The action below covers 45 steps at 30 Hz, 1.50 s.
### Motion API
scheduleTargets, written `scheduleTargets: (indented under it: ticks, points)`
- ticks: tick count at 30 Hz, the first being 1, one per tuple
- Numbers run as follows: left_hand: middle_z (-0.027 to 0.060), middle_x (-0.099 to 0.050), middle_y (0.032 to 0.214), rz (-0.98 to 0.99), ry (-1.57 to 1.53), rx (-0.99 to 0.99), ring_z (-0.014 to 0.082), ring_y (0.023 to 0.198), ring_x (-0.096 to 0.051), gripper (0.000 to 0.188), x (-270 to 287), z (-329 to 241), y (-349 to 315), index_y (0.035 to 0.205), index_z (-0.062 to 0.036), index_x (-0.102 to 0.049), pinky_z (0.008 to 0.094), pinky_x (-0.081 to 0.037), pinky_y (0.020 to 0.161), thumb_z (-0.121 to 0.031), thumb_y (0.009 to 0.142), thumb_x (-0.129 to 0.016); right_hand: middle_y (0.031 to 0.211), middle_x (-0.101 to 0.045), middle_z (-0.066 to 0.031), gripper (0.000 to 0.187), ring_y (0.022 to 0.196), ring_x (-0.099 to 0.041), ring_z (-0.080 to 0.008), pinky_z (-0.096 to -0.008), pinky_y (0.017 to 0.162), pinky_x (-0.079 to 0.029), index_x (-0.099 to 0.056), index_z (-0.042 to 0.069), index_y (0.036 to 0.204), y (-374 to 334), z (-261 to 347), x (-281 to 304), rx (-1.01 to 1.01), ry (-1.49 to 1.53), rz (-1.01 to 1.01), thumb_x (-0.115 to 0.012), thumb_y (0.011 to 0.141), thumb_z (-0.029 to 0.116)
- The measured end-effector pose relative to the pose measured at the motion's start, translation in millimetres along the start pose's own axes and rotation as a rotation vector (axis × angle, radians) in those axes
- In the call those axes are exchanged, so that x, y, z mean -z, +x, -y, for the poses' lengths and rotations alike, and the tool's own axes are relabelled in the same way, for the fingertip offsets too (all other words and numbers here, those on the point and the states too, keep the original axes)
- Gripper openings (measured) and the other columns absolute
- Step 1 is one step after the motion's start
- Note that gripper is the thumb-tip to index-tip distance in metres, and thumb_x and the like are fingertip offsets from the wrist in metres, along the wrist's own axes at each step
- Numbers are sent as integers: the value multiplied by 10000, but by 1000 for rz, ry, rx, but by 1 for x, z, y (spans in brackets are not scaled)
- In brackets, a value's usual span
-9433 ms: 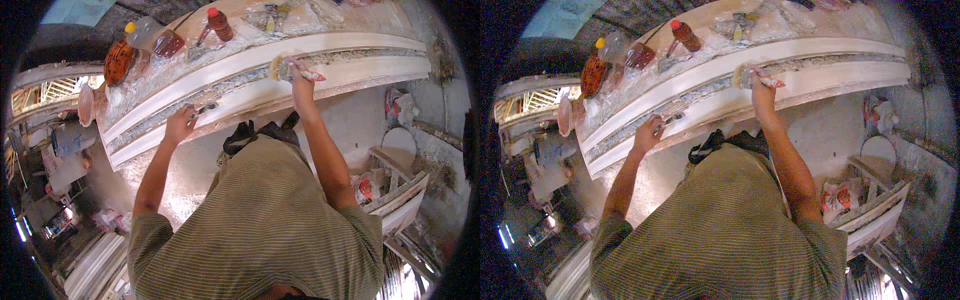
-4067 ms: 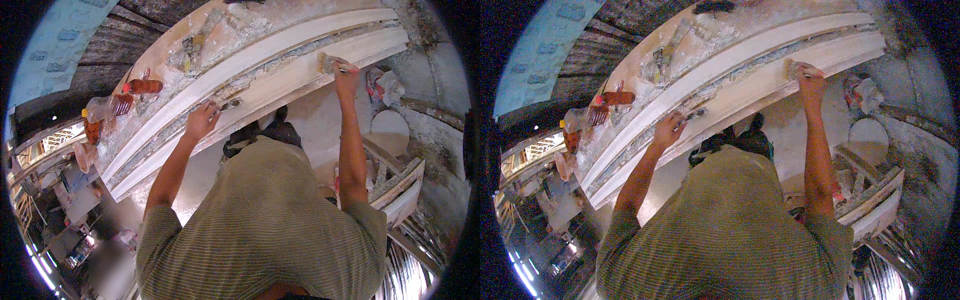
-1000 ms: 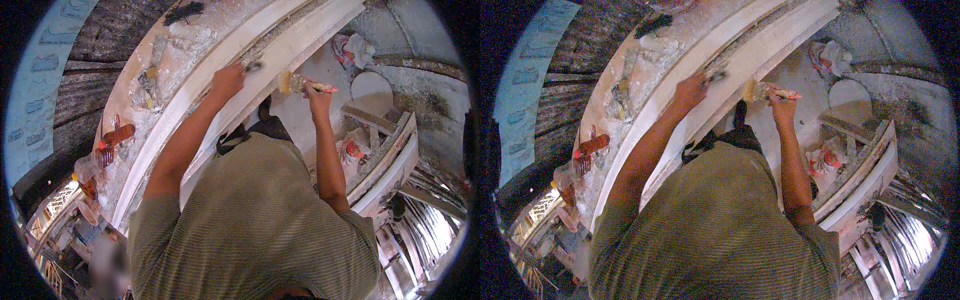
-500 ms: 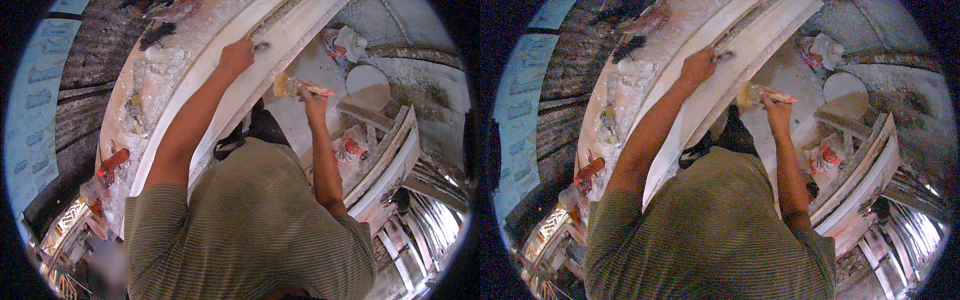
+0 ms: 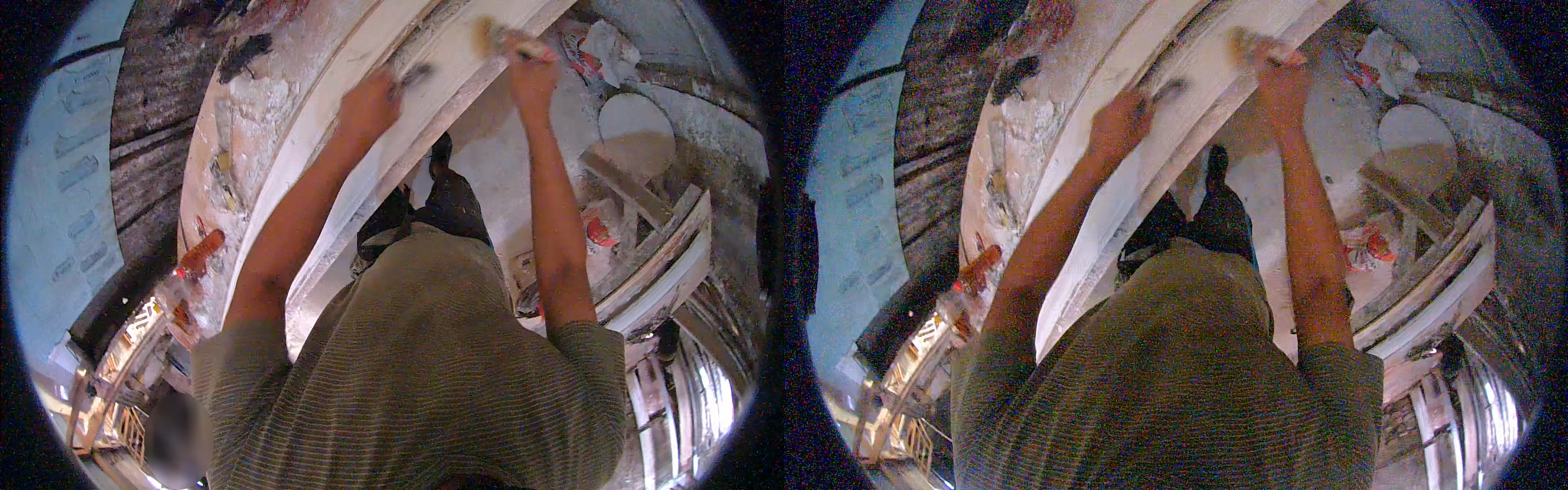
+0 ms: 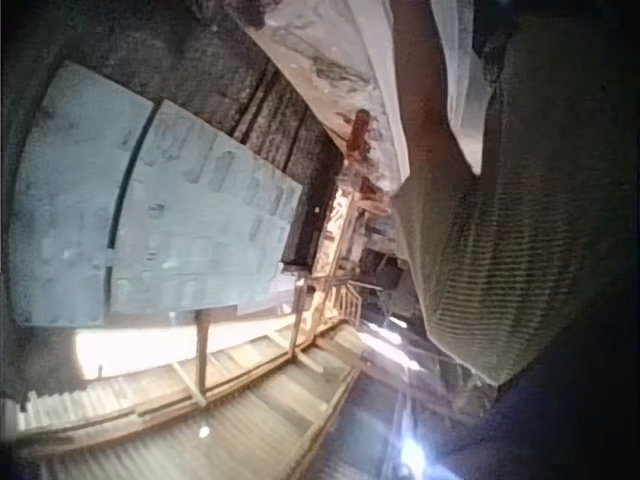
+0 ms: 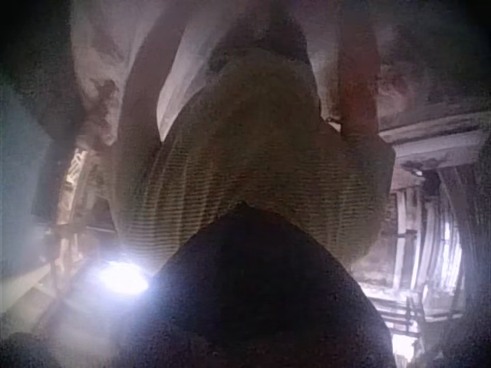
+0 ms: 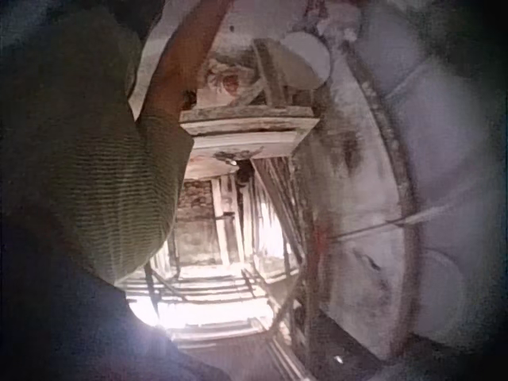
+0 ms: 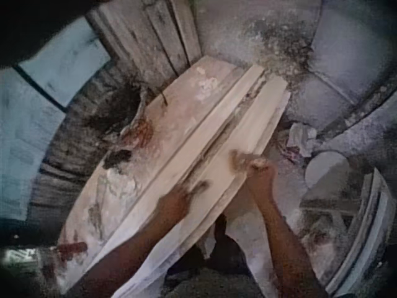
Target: The person cleans a long white wooden molding on a workbench using a brush and a scraper. They repeatedly brush off dust and scrape away residue along the grooves and edges of the piece.
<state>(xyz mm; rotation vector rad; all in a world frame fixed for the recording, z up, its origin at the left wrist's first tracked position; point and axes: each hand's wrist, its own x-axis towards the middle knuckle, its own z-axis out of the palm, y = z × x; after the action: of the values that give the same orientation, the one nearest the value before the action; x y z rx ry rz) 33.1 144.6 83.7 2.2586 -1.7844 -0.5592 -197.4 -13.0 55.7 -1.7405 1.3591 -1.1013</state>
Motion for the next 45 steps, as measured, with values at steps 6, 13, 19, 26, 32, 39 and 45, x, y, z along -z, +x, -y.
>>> scheduleTargets:
  ticks: [6, 13, 19, 26, 32, 39, 45]
  points:
    - [195, -660, 974, -26, 26, -70, 405, 856, -653, 268, -4, -25, 64, 1017, -53, -582, 523, -530, 724, -296, 907, -557, 838, -717, -75, 240, 745, -668, -142, -283, 744, -509, -726, 38, 996, 52, -33, 43, 156, -485, 35, -670, 871, 235]
    - [167, -610, 1080, 61, -4, 92, 353, 975, -619, 224, 11, 31, -90, 1044, -73, -591, 481, -519, 798, -229, 884, -597, 857, -708, -92, 217, 694, -641, -128, -249, 622, -514, -702, -22, 1040, -57, -5, 63, -217, 86, 28, -672, 884, 125]
    - [210, -632, 1055, -3, 61, -77, 409, 930, -632, 302, -9, -38, 93, 1027, -28, -619, 512, -518, 808, -282, 868, -582, 902, -700, -105, 218, 701, -633, -136, -262, 618, -524, -686, -55, 1044, -87, 3, 75, -389, 159, 36, -677, 879, 86]
    - [205, -633, 1051, 21, -11, -2, 411, 976, -616, 378, 0, -32, 68, 1050, -17, -620, 490, -502, 851, -353, 877, -604, 943, -700, -89, 230, 727, -636, -139, -253, 645, -519, -676, -42, 1066, -58, 18, 85, -288, 286, -86, -681, 868, 75]
    - [47, -563, 753, 76, -1008, 879, 111, 538, -494, 243, 3, 59, -137, 946, -94, -620, 255, -339, 382, -311, 871, -700, 913, -698, -64, 197, 742, -626, -128, -246, 652, -505, -687, -28, 1035, -79, 5, 57, -331, 310, 99, -689, 869, 77]
    - [88, -602, 744, 42, -982, 529, 176, 616, -540, 380, -24, -3, 21, 960, -14, -627, 358, -445, 530, -371, 846, -693, 880, -704, -67, 177, 781, -636, -123, -279, 712, -515, -698, 6, 1025, -101, 26, 17, -114, 118, 384, -680, 873, 96]
    - [66, -618, 774, -470, -429, -189, 153, 615, -539, 371, 62, -10, 47, 952, -25, -638, 345, -474, 608, -372, 846, -717, 935, -722, -117, 216, 850, -677, -189, -328, 747, -527, -692, 7, 964, -107, 70, -57, -44, -111, 821, -701, 851, 191]
